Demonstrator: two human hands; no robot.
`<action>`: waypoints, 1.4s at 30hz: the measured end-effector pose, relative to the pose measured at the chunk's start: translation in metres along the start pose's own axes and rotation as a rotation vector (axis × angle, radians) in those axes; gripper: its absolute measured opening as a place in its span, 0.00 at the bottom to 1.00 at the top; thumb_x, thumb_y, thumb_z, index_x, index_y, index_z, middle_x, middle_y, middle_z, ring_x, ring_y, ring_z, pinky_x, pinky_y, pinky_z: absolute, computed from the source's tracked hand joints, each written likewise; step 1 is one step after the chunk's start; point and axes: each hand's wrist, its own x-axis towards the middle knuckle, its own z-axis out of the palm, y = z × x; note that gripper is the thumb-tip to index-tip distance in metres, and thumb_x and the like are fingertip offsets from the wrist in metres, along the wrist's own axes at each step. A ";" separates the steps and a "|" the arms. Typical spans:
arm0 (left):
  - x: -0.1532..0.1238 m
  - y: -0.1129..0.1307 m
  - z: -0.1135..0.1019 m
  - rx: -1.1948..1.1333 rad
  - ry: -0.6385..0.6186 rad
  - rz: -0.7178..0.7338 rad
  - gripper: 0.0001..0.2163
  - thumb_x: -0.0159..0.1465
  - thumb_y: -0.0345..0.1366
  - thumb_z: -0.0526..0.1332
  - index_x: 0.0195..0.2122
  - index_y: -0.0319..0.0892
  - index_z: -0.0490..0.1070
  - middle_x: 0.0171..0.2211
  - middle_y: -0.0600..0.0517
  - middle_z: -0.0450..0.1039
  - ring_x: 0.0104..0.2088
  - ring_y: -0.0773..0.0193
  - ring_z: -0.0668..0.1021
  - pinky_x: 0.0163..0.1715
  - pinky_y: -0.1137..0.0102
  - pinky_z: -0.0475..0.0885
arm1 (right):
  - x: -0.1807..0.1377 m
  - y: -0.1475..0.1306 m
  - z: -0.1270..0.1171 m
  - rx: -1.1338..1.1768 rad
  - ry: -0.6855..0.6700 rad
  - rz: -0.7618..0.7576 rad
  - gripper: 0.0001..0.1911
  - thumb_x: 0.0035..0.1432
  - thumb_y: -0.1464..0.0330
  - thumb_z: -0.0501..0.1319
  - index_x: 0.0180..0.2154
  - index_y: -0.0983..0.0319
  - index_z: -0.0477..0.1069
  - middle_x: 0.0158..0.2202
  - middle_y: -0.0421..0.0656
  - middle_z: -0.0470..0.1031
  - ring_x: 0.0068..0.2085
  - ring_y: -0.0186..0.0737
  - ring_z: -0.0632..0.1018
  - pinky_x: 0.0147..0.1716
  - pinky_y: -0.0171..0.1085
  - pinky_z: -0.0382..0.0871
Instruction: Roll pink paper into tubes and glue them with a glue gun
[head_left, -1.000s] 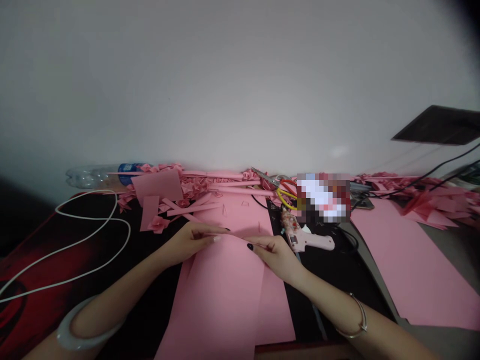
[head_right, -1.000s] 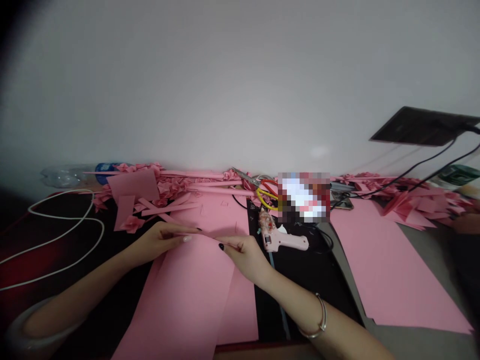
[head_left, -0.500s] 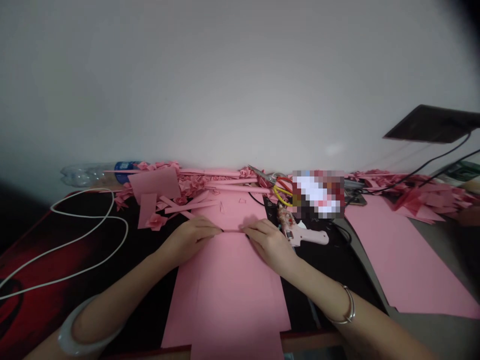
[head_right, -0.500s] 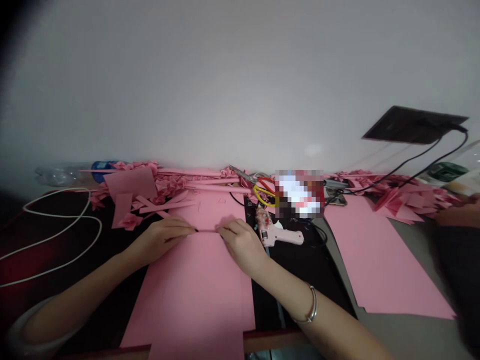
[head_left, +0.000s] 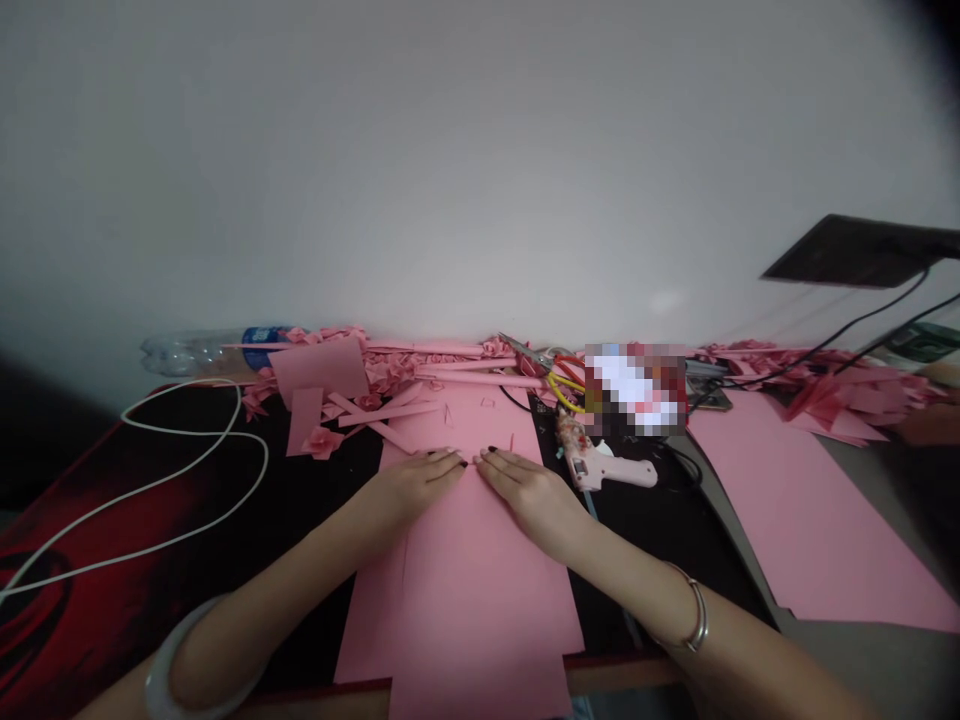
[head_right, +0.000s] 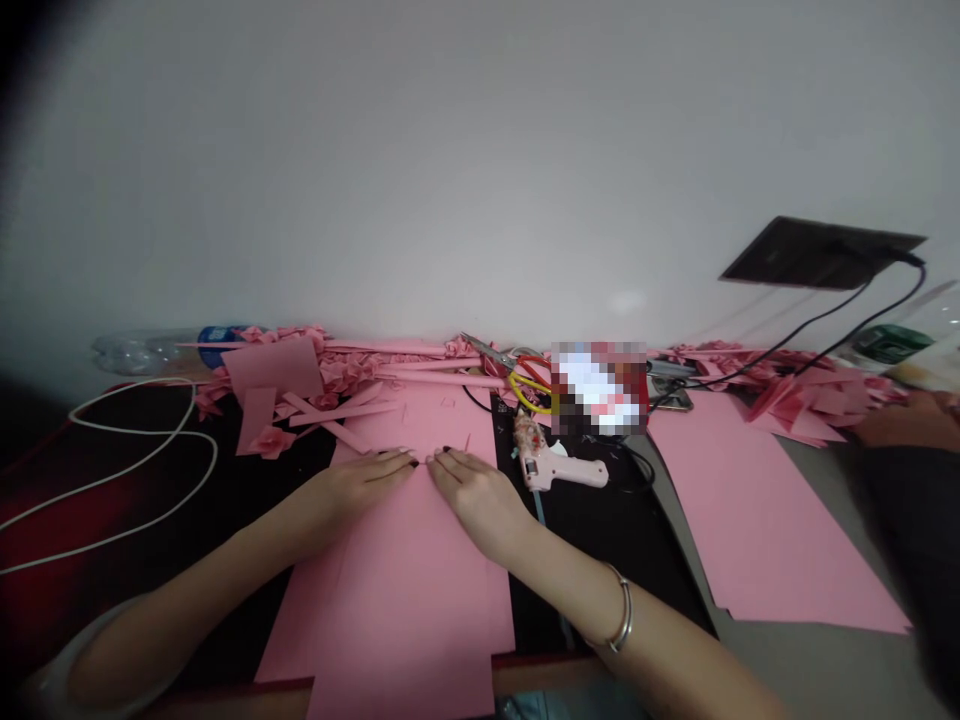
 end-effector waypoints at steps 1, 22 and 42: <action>0.000 0.002 0.000 0.029 -0.018 0.001 0.23 0.60 0.21 0.48 0.57 0.36 0.62 0.58 0.40 0.64 0.58 0.56 0.67 0.57 0.61 0.64 | -0.001 0.000 0.000 -0.012 -0.011 -0.003 0.23 0.58 0.81 0.50 0.55 0.69 0.65 0.54 0.55 0.70 0.55 0.46 0.71 0.55 0.44 0.66; -0.007 0.025 0.018 0.341 -0.119 -0.058 0.29 0.58 0.18 0.44 0.63 0.36 0.51 0.65 0.46 0.51 0.64 0.50 0.53 0.59 0.58 0.56 | -0.008 -0.007 -0.008 -0.116 -0.106 0.113 0.24 0.64 0.70 0.50 0.60 0.71 0.58 0.61 0.55 0.59 0.62 0.50 0.60 0.59 0.51 0.57; -0.007 0.025 0.019 0.357 -0.106 -0.014 0.26 0.61 0.20 0.44 0.61 0.37 0.54 0.62 0.46 0.56 0.62 0.55 0.60 0.57 0.60 0.59 | 0.015 0.008 -0.002 0.329 0.098 0.317 0.06 0.60 0.77 0.54 0.36 0.64 0.69 0.35 0.46 0.70 0.35 0.40 0.73 0.36 0.39 0.69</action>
